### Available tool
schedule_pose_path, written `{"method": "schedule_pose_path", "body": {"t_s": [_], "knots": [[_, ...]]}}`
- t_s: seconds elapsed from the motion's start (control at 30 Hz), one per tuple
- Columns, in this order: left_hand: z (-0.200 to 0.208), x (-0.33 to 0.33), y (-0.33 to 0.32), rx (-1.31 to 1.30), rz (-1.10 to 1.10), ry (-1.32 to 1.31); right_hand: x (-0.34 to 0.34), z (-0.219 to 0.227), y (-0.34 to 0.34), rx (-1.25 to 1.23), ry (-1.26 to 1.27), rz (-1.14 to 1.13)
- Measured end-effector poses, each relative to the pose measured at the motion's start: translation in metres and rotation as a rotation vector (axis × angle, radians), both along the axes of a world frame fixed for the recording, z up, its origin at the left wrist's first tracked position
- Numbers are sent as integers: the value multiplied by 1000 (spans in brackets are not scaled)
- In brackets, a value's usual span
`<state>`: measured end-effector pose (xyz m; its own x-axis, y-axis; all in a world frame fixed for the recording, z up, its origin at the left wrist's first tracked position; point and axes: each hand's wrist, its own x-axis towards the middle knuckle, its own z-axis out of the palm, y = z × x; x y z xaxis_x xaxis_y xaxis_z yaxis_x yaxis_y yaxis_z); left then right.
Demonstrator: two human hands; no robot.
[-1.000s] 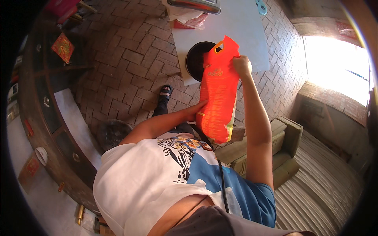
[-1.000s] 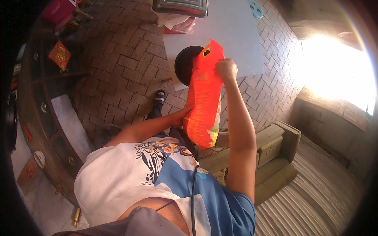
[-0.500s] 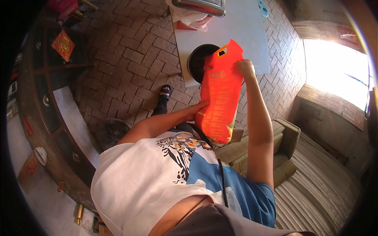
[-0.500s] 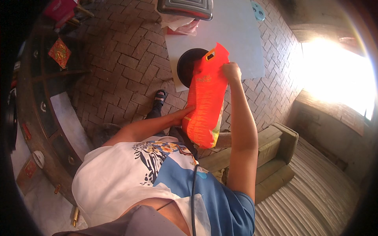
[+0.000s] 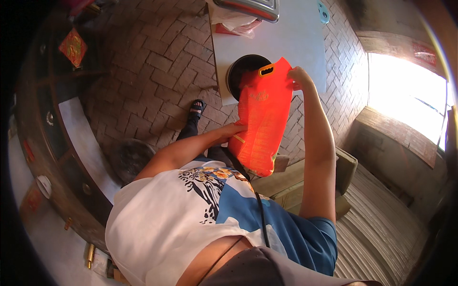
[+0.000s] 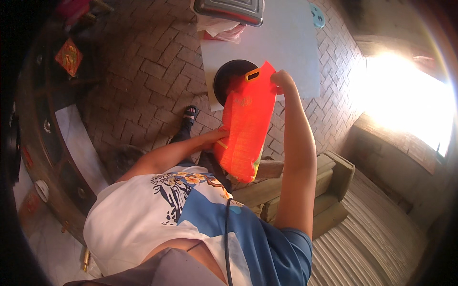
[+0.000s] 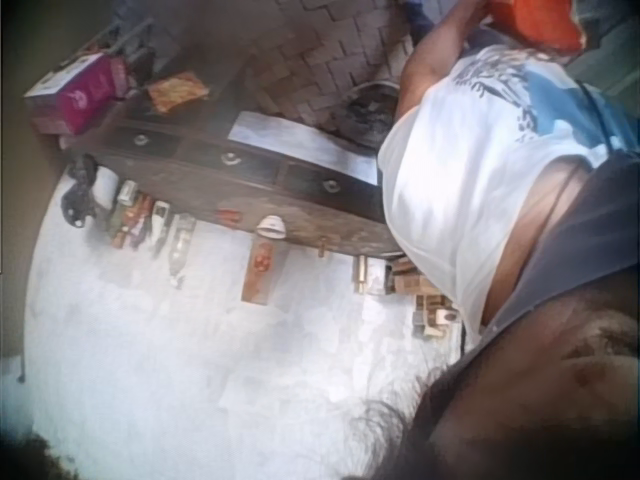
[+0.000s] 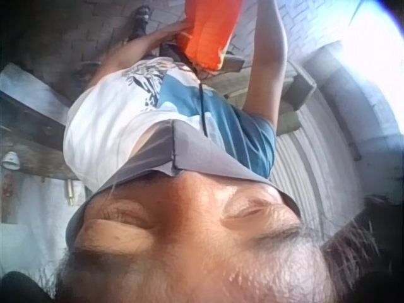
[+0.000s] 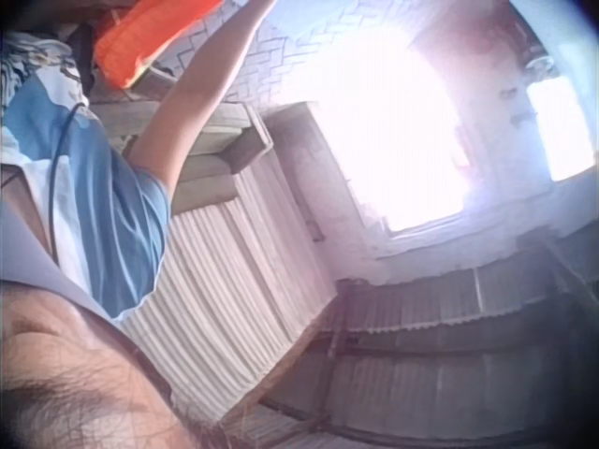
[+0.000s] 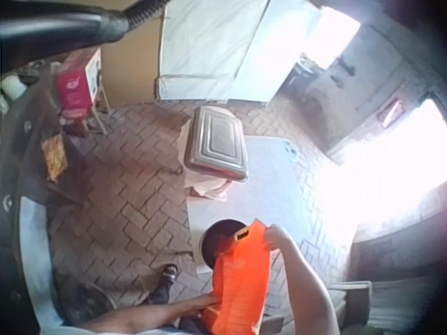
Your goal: The person retrieves a red bag from a green bin, pours grains from the bag into a black bowl on a table, and returns the bag to the bin before carrying the bowl away.
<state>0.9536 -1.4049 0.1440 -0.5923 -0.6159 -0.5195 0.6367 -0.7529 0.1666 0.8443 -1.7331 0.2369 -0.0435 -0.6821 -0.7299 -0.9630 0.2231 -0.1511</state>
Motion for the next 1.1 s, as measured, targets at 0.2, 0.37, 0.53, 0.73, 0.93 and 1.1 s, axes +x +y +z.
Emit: {"method": "schedule_pose_path", "body": {"t_s": [0.2,0.37,0.53,0.73,0.93,1.1], "knots": [[-4,7,-9,-146,-1,-24,17,-2,-2,-20,280,249],[-16,8,-12,-155,-80,-5,-12,-40,-11,-98,282,291],[-23,6,-7,-89,-46,66,-3,-2,8,-197,101,237],[-19,11,-9,-28,-118,69,-1,13,34,-315,66,178],[-21,19,-6,-24,-13,250,5,23,43,-311,7,269],[-15,24,-24,73,-35,474,-14,21,50,-227,-81,105]]}}
